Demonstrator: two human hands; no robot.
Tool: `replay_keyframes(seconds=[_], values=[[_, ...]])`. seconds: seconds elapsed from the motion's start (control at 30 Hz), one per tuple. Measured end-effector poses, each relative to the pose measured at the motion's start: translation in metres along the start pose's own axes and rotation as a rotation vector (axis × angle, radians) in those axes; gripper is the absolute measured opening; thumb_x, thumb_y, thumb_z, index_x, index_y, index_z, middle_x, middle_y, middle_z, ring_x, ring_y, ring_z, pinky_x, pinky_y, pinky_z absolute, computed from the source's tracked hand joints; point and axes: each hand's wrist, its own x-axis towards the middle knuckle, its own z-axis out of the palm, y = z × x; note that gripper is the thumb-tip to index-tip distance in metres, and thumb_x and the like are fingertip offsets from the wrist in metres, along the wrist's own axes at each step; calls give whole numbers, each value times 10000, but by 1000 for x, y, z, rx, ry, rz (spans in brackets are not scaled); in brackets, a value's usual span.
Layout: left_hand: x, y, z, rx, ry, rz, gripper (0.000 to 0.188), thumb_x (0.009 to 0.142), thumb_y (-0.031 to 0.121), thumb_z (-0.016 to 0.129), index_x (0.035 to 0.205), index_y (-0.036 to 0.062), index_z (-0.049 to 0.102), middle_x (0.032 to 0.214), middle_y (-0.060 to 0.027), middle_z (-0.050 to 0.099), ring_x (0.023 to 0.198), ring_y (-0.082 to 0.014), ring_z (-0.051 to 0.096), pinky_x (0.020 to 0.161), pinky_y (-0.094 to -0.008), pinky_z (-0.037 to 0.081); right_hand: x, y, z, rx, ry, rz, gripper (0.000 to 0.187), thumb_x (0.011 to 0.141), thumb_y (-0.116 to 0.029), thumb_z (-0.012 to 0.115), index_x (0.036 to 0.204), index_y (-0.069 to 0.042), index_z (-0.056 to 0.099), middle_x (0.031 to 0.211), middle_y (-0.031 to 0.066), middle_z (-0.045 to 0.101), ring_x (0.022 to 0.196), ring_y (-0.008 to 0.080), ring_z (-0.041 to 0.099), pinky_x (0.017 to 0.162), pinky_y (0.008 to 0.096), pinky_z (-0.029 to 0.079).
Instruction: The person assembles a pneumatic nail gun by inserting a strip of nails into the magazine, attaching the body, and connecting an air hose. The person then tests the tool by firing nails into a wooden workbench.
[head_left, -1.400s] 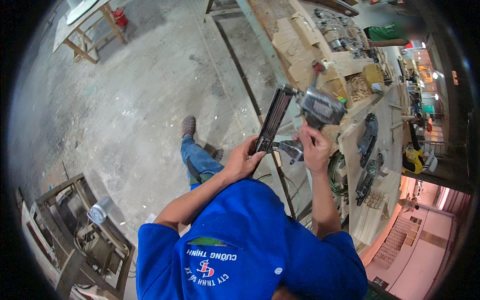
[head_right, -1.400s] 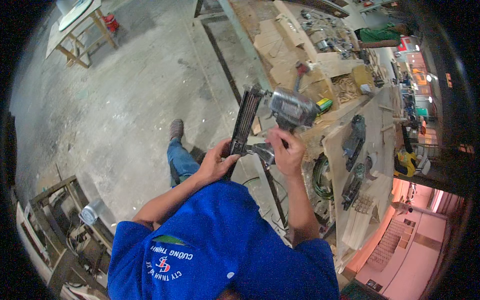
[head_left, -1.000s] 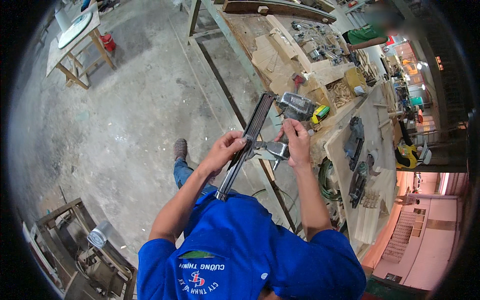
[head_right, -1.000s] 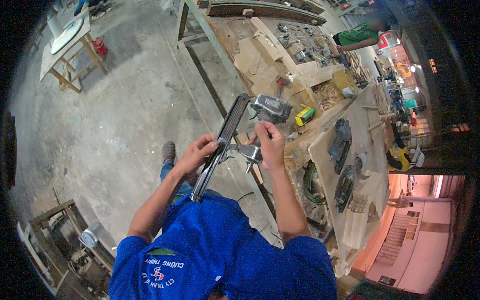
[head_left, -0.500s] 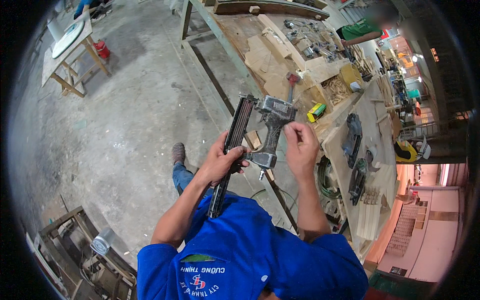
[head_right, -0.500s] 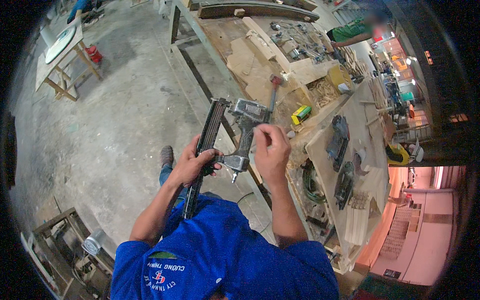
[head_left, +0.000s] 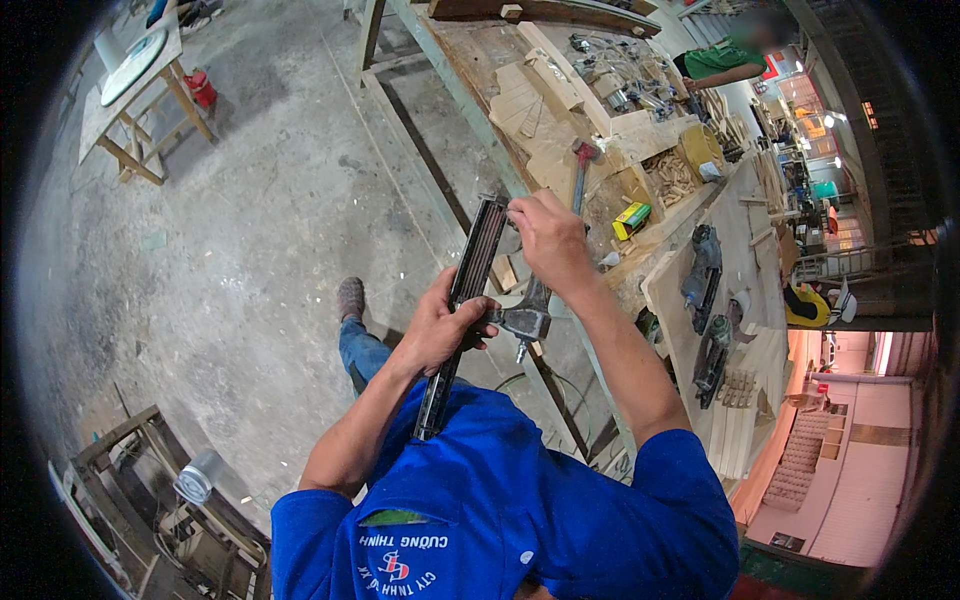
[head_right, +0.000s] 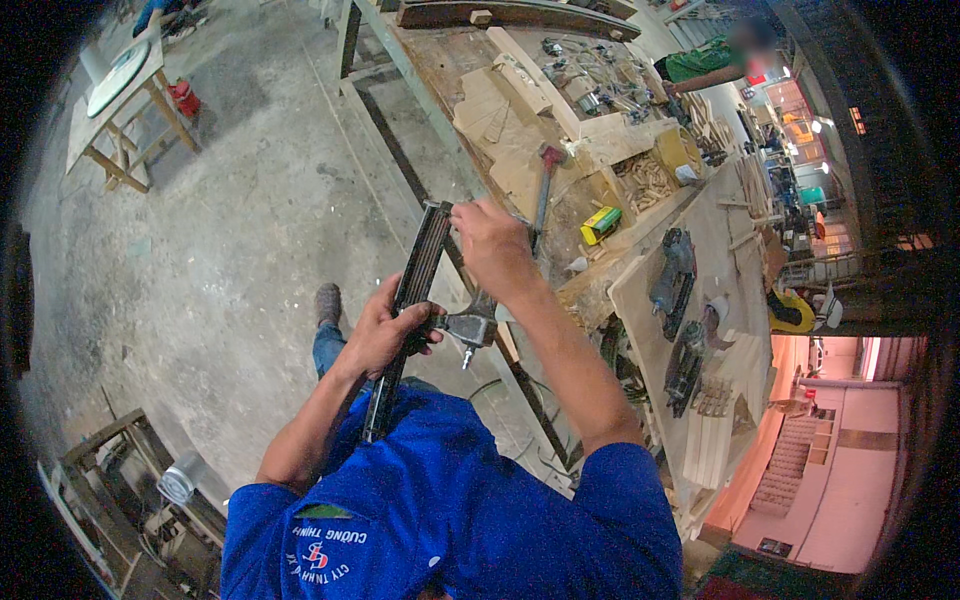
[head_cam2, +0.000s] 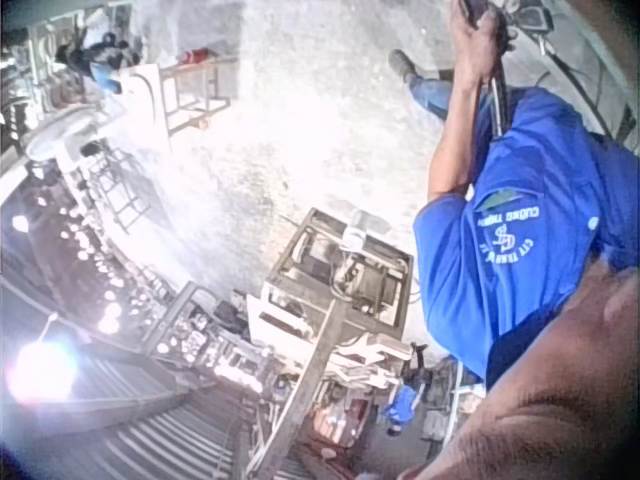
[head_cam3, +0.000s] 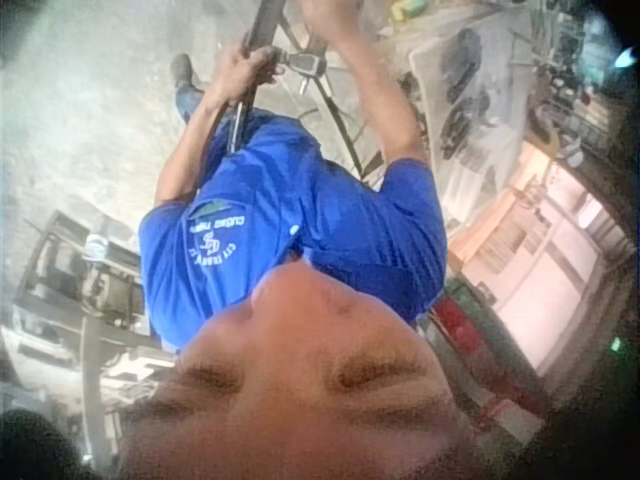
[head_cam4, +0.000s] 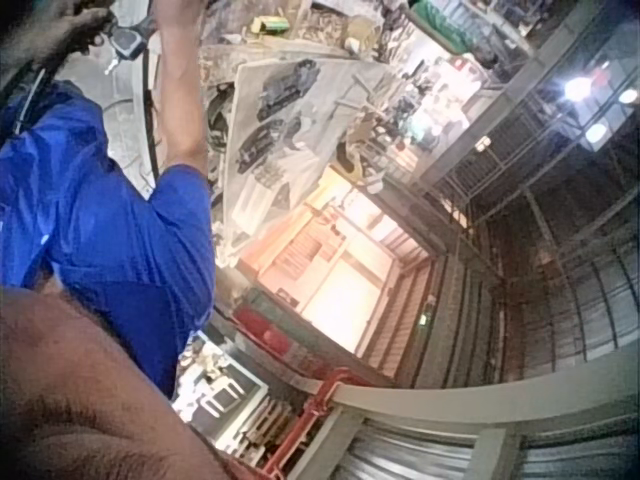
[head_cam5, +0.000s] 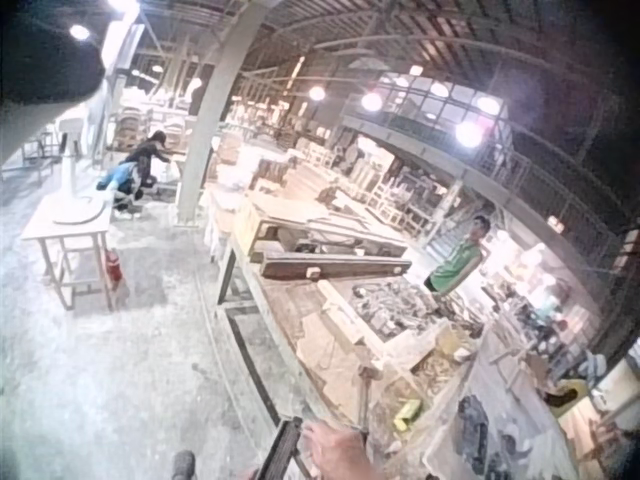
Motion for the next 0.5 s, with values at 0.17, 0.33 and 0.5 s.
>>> replay_keyframes(seconds=[0.17, 0.33, 0.5], values=[[0, 3, 3, 12, 0, -1, 601, 1043, 109, 620, 1555, 36, 314, 1135, -162, 737, 816, -219, 759, 634, -359, 632, 3, 7, 3, -160, 5, -78, 70, 963, -123, 681, 999, -63, 680, 951, 131, 610, 846, 372, 680, 717, 475, 546], [-3, 5, 3, 29, 14, -5, 626, 1040, 108, 627, 1572, 34, 306, 1121, -153, 744, 807, -219, 759, 621, -355, 629, 4, 3, 4, -163, 16, -59, 65, 955, -124, 678, 973, -68, 649, 949, 127, 594, 885, 356, 665, 731, 474, 538], [-5, 3, 4, 48, 21, 16, 636, 1037, 122, 642, 1576, 38, 315, 1106, -146, 749, 803, -209, 756, 615, -345, 623, 8, 0, -6, -234, -124, -178, 55, 947, -91, 656, 975, -53, 627, 929, 139, 573, 878, 367, 634, 740, 470, 516]])
